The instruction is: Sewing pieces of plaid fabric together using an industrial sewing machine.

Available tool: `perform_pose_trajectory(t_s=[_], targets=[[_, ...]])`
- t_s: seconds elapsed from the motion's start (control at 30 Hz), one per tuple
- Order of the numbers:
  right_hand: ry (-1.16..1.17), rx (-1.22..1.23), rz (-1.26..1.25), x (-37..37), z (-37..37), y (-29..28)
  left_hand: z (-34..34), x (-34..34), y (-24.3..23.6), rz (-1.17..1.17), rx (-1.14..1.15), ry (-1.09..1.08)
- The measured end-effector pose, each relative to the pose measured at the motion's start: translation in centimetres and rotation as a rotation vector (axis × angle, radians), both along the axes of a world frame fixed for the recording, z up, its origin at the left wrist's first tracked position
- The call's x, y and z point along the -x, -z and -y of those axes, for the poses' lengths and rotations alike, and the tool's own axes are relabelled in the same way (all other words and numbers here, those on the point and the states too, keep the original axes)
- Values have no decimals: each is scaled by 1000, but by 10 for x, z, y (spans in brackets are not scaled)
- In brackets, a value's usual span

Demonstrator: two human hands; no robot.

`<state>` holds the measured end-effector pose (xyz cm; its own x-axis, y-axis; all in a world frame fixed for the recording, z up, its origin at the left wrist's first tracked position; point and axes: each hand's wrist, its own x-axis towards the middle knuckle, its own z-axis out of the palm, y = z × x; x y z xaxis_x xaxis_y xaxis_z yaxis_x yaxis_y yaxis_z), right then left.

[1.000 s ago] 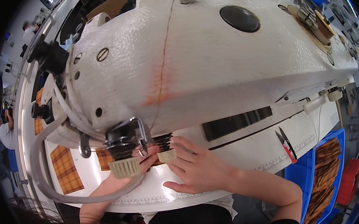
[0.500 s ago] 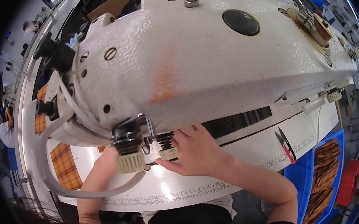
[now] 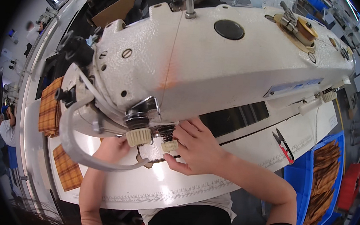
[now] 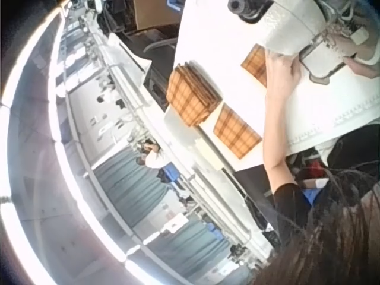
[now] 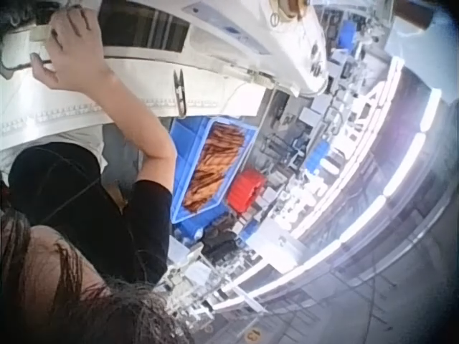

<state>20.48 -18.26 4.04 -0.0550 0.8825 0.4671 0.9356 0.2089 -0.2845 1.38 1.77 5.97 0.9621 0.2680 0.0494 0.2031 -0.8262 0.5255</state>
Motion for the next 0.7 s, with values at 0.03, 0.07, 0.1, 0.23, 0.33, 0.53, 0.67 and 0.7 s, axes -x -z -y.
perform_pose_trajectory(t_s=[0.03, 0.07, 0.1, 0.23, 0.33, 0.53, 0.67, 0.7], targets=[[-5, -73, -29, -1, 3, 5, -11, -1, -2, 6, -5, -2], [-12, -147, -58, -3, 3, 7, -27, -5, -4, 183, 71, -191], [-10, -148, -54, -3, 4, 6, -38, -7, -5, 356, 153, -376], [-19, -171, -84, 8, -9, -3, -38, -3, -25, 277, -67, -360], [33, -167, -23, 6, -3, 6, -30, 14, -8, 229, -191, -323], [136, -85, 18, 2, 15, 8, -38, 168, -42, 557, 92, -981], [162, -72, 13, 10, 12, 4, -87, 327, -52, 433, -61, -1247], [166, -57, -33, 8, 12, 5, -92, 344, -41, 441, -68, -1258]])
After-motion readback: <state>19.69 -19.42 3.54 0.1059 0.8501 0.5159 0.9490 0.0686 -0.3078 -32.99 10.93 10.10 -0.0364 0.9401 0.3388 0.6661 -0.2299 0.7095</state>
